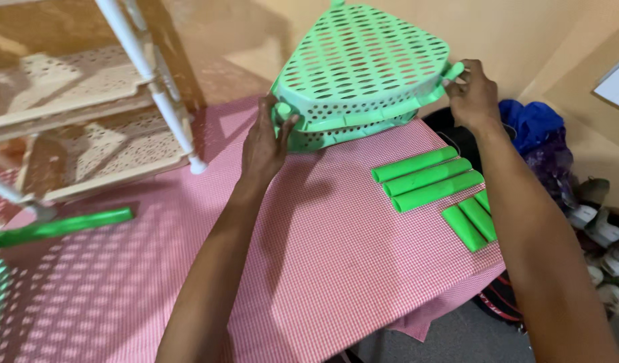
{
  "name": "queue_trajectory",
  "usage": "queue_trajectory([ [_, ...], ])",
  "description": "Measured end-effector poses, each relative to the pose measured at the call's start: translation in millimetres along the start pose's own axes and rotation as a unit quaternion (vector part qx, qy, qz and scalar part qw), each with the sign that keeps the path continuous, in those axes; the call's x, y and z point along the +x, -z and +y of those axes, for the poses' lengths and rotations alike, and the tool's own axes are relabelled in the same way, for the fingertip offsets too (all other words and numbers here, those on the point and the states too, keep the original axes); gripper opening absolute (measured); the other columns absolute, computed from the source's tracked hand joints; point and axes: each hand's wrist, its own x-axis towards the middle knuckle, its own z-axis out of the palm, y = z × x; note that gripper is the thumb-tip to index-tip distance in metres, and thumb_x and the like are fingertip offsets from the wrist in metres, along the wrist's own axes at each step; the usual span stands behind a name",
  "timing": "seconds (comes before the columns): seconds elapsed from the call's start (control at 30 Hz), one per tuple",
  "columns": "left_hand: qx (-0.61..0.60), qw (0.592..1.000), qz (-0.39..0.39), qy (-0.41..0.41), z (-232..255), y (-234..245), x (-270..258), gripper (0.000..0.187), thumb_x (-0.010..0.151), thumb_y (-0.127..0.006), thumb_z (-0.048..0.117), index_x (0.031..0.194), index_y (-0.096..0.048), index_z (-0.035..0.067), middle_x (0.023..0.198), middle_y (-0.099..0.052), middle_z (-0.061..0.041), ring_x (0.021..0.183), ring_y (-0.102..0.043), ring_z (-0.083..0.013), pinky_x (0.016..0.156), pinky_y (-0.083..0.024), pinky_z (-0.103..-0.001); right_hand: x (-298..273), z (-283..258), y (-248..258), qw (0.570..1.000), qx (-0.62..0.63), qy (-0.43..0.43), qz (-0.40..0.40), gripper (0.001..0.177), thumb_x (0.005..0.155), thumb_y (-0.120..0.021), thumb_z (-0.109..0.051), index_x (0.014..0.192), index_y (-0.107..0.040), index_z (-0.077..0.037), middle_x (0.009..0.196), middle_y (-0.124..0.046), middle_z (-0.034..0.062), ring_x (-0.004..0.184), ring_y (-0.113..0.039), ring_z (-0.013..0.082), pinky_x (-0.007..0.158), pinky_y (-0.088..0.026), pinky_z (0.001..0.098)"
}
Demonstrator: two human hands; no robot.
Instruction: The person assembles a green plastic dish rack by inserting green cylindrical rods into slots on the side panels and base. They repeatedly insert and remove rods to test fit, then place the assembled side panels and base on the table.
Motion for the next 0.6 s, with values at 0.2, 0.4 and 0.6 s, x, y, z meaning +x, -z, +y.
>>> queue_trajectory([
  [0.2,0.013,0.995,-0.041,0.087,-14.3,-13.5,6.6,0.054,0.104,-0.051,0.048,0.143,-0.034,0.014,0.099,-0.074,-0.024,0.086,-0.074,-0.0431,0.068,-0.057,-0.055,19.1,15.6,-26.3,0.997,-0.014,-0.035,-0.064,0.044,0.1,-0.074,-0.018,0.134,-0.054,0.001,0.125,-0.071,0.0249,0.116,-0.07,0.0333,0.096,-0.056,0.0408],
  [0.4,0.016,0.985,-0.073,0.155,-25.0,-24.4,7.9,0.057,0.102,-0.045,0.054,0.144,-0.032,0.018,0.093,-0.075,-0.021,0.08,-0.076,-0.0392,0.065,-0.059,-0.052,20.8,28.2,-43.0,0.995,-0.02,-0.05,-0.088,0.041,0.1,-0.073,-0.019,0.132,-0.056,0.002,0.124,-0.07,0.0249,0.116,-0.07,0.0345,0.096,-0.056,0.0414],
  [0.6,0.019,0.99,-0.057,0.128,-34.7,-28.5,6.7,0.056,0.104,-0.045,0.056,0.144,-0.034,0.018,0.095,-0.075,-0.021,0.082,-0.076,-0.0386,0.068,-0.059,-0.052,15.1,37.9,-57.0,0.992,-0.011,-0.066,-0.103,0.04,0.102,-0.071,-0.021,0.133,-0.057,0.001,0.125,-0.07,0.0238,0.116,-0.07,0.0331,0.097,-0.056,0.0408],
])
